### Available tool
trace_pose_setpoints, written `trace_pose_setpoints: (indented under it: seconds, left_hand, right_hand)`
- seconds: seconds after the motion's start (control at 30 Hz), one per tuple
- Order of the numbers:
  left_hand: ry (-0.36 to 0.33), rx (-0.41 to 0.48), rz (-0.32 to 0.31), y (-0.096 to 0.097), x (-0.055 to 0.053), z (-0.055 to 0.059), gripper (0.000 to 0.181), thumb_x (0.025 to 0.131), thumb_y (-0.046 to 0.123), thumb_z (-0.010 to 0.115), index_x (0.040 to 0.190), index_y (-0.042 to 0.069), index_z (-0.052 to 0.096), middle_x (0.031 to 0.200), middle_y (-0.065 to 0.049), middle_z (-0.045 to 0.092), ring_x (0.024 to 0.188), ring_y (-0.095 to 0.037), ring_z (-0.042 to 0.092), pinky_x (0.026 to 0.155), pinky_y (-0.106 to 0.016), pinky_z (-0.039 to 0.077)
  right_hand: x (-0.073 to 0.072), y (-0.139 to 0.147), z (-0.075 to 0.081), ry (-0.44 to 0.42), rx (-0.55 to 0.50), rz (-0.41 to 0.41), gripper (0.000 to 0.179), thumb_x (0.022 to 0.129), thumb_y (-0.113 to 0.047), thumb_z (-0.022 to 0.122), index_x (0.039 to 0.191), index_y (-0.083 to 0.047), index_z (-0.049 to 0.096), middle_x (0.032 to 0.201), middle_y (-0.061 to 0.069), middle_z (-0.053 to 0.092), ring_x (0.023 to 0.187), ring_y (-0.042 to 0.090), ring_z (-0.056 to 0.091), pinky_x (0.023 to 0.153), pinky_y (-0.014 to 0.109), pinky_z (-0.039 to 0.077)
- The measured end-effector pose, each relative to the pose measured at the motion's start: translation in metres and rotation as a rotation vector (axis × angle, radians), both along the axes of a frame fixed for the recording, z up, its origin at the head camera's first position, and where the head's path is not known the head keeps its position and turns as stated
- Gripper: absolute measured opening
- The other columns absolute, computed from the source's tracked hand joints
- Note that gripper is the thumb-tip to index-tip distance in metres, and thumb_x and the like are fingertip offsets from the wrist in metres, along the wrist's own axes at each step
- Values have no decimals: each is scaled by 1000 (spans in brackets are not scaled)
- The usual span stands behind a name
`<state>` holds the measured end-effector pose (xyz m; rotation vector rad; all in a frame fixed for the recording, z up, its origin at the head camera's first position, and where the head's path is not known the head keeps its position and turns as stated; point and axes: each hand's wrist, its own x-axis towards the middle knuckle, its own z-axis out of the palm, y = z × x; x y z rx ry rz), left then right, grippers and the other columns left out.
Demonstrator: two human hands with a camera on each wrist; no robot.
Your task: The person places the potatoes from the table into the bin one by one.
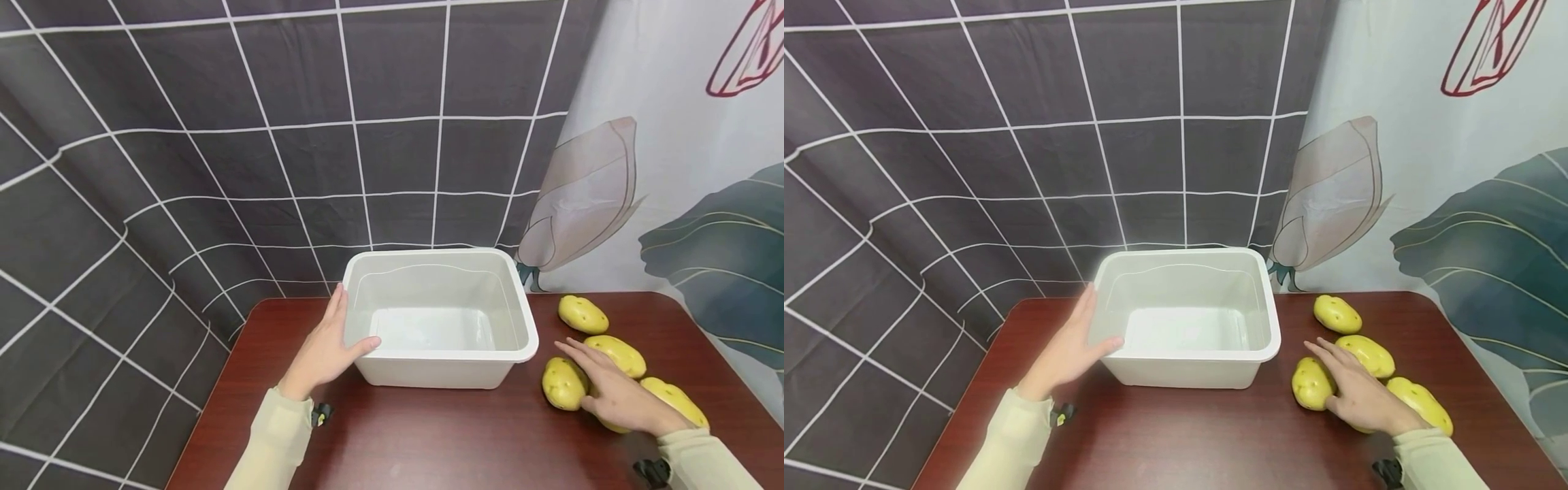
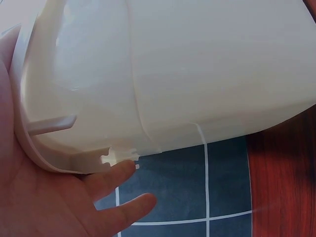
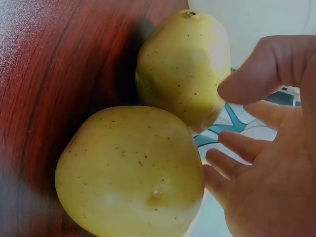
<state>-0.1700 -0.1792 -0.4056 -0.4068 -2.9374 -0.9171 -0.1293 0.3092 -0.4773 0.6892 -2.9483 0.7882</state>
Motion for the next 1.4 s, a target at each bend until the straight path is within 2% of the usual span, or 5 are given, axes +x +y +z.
trace_pose_setpoints:
  seconds: [0.13, 0.2, 0.33, 0.47, 1.4]
  left_hand:
    - [5, -1, -3, -1, 0, 0, 111, 88, 66, 64, 160, 3, 7, 169, -1, -2, 148, -31, 30, 111, -51, 37]
    - [8, -5, -5, -1, 0, -1, 113, 87, 70, 61, 160, 3, 7, 169, -1, -2, 148, -31, 30, 111, -51, 37]
    - [11, -10, -8, -1, 0, -1, 113, 87, 71, 60, 160, 3, 7, 169, -2, -2, 148, -31, 30, 112, -51, 36]
    - [12, -8, -4, 0, 0, -1, 112, 88, 67, 63, 160, 3, 8, 169, -2, -1, 147, -35, 31, 112, -52, 35]
    - [6, -18, -10, -1, -1, -1, 112, 88, 69, 61, 160, 1, 9, 169, -4, 0, 147, -37, 30, 114, -51, 32]
  right_hand:
    - [1, 1, -4, 71, 1, 45, 93, 61, 9, 73, 149, -4, 43, 148, 27, 41, 129, 54, 39, 105, 7, 4]
    - [1, 0, -5, 86, 3, 54, 94, 59, 10, 73, 148, -4, 44, 147, 27, 42, 127, 54, 41, 98, 1, 1]
    - [1, -1, -4, 45, 19, 36, 94, 60, 9, 74, 148, -6, 44, 148, 26, 42, 129, 50, 42, 115, 28, 24]
    - [0, -3, -3, -7, 36, 24, 94, 61, 9, 75, 148, -5, 44, 149, 27, 40, 131, 50, 41, 94, 65, 41]
    - [-2, -10, 0, -106, 115, 17, 88, 64, 13, 69, 147, -8, 49, 152, 24, 40, 134, 46, 41, 95, 65, 42]
